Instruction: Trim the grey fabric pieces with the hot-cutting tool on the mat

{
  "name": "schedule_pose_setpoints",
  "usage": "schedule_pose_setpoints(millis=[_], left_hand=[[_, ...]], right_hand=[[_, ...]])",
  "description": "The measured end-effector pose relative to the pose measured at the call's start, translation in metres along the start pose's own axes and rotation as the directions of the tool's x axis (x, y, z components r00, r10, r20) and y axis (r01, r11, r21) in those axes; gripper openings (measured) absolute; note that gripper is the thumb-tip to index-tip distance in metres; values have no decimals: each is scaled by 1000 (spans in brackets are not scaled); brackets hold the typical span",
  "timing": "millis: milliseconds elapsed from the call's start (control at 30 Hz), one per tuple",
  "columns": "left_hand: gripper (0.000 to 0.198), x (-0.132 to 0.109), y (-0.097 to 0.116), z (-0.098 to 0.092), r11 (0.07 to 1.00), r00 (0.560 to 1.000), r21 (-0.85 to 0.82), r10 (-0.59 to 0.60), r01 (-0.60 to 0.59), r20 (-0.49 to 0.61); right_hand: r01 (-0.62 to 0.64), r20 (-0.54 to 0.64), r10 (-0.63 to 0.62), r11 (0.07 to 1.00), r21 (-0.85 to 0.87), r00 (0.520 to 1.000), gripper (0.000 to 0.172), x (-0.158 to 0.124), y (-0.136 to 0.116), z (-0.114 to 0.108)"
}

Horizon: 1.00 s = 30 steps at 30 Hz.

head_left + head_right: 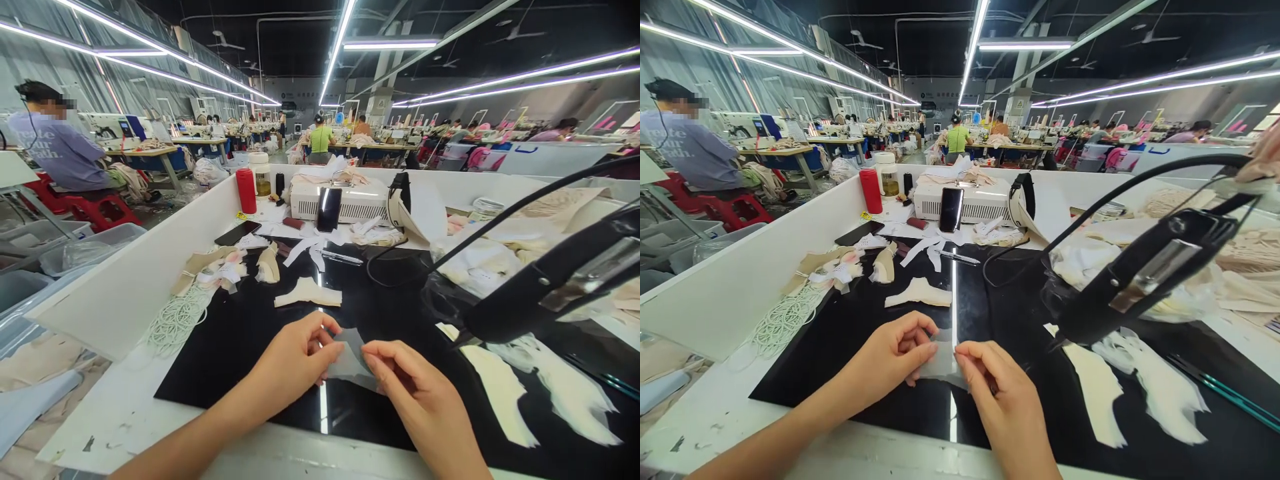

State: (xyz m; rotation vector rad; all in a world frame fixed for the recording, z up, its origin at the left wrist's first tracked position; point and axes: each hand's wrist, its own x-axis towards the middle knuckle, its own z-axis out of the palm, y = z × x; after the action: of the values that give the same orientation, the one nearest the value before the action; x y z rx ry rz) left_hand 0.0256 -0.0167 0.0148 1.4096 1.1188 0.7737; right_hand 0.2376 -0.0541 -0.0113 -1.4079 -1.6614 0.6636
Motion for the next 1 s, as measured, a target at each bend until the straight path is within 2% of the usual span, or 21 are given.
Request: schedule_pose_setpoints(millis=[100,167,267,400,600,800,1000], left_hand=[[15,-2,3,-4,950,991,309,85,-50,-102],[7,-3,3,-4,885,984,461,137,-70,-115],[6,-3,0,-1,800,985,594,156,-87,-67],[10,-3,-5,3,662,993,746,118,-80,1],[14,-4,-5,6,518,997,852,38,-73,62],[16,-3,-2,6,493,997,867,10,-67,71],[17,-3,0,6,463,997,884,-17,-59,76]], right_hand=[[120,-16,-122,987,-108,992,22,4,2,3],[185,-23,-192,969,-162,981,22,2,3,7],[258,-28,-274,931,-257,961,25,-2,6,10],[334,8,-360,856,-394,933,28,-6,14,12],[368,73,-377,816,-446,923,34,-9,21,17],[373,176,-329,813,-447,928,26,-10,30,15],[341,99,-333,825,-450,938,34,-9,24,19]])
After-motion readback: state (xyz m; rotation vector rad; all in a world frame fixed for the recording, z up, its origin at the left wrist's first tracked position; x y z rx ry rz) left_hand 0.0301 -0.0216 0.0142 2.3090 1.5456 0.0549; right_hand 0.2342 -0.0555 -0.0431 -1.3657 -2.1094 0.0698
